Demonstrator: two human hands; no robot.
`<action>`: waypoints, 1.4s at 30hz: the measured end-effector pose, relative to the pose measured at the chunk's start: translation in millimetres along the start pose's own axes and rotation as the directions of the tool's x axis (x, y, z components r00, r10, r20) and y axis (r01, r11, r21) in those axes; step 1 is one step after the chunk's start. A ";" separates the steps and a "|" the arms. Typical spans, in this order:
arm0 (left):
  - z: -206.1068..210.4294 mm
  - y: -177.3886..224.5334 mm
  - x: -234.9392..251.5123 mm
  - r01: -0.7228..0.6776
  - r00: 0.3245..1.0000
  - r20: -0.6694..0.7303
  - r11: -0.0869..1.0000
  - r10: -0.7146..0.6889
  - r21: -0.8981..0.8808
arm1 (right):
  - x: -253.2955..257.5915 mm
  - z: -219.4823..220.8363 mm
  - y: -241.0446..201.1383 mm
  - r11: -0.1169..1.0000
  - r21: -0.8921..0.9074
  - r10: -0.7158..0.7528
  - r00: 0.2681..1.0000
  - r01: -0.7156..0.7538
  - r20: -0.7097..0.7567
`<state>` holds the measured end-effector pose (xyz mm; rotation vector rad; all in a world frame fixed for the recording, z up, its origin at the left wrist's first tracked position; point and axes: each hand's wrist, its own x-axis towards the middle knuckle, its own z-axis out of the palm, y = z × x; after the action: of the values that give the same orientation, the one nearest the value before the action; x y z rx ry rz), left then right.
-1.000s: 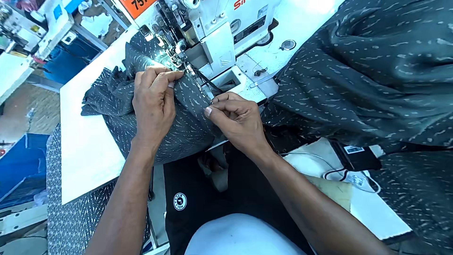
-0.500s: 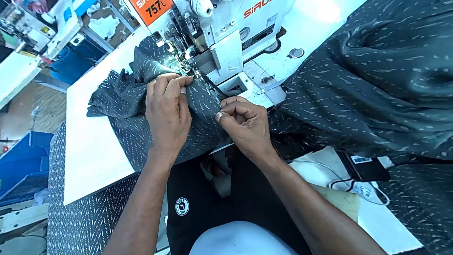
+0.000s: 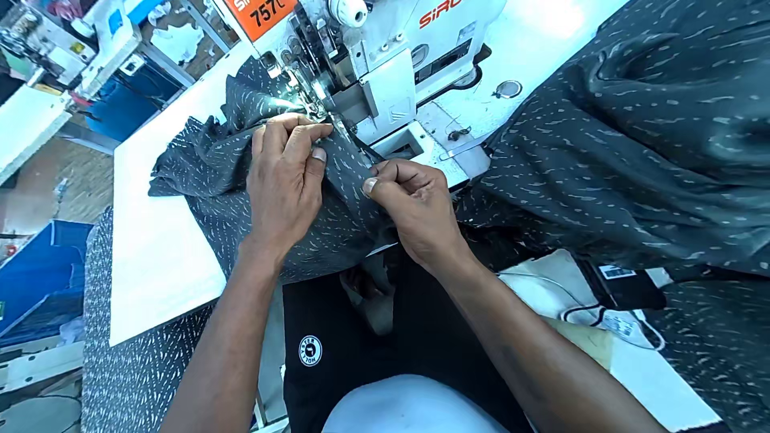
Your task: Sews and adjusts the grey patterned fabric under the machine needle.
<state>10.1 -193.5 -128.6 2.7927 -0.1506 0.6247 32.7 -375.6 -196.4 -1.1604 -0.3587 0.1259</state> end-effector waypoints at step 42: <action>-109.0 -67.8 -134.6 0.424 0.766 -0.340 0.826 -0.545 -0.371 | 11.6 7.9 -48.1 0.990 -0.079 0.134 0.940 -0.115 0.314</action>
<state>-144.3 -91.8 -108.4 2.2100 0.5338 0.9718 36.7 -384.6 -147.3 -1.2238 -0.5779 0.4197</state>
